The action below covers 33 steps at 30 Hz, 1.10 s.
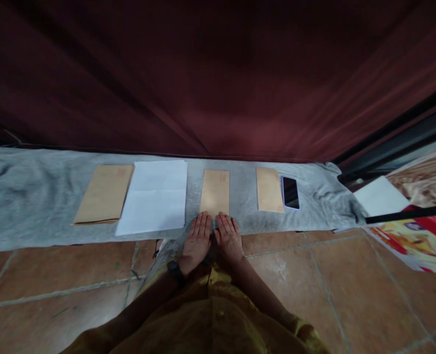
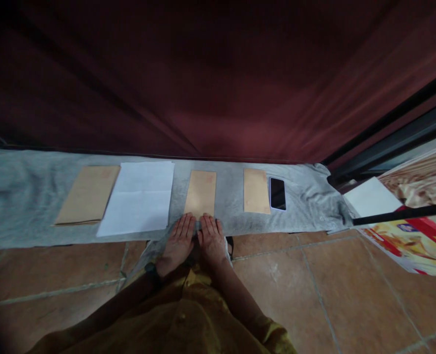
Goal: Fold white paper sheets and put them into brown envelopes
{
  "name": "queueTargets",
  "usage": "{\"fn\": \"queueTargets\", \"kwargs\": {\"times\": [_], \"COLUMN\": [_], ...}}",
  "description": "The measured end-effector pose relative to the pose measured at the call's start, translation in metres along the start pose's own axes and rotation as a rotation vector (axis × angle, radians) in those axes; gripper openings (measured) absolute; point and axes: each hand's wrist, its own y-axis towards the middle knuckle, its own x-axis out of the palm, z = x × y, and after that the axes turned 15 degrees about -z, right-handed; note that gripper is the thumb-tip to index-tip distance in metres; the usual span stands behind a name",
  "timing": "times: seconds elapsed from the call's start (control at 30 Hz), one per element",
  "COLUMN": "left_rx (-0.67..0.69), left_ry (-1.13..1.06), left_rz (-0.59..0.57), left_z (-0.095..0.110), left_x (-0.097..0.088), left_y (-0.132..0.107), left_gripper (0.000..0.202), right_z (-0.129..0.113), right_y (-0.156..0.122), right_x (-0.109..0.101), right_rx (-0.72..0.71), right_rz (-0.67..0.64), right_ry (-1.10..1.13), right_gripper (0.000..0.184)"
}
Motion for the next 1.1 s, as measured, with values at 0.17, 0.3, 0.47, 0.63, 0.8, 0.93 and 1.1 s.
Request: {"fn": "queueTargets", "kwargs": {"times": [0.17,0.3,0.47,0.63,0.8,0.93,1.1], "left_rx": [0.009,0.095,0.187,0.262,0.278,0.29,0.295], "left_ry": [0.012,0.046,0.056,0.053,0.048,0.047,0.057], "left_rz": [-0.017,-0.058,-0.093,-0.121,-0.14,-0.161,-0.15], "left_z": [-0.004,-0.004,-0.005,-0.014,-0.018,-0.021,-0.025], "left_x": [0.0,-0.002,-0.004,-0.005,-0.007,-0.012,-0.017], "left_y": [-0.001,0.005,0.023,0.029,0.026,0.024,0.02], "left_gripper": [0.076,0.073,0.069,0.07,0.072,0.077,0.078], "right_z": [0.0,0.0,0.001,0.0,0.0,0.005,0.012], "right_y": [-0.001,-0.002,-0.002,-0.002,-0.004,-0.007,-0.011], "right_x": [-0.002,-0.004,-0.005,-0.009,-0.011,-0.011,-0.013], "right_rx": [-0.004,-0.012,-0.024,-0.024,-0.015,0.011,0.05], "right_rz": [0.012,-0.011,-0.051,-0.046,-0.045,-0.03,-0.026], "right_ry": [0.0,-0.002,0.003,0.02,0.016,0.013,0.019], "right_gripper": [0.053,0.054,0.058,0.056,0.055,0.053,0.051]}}
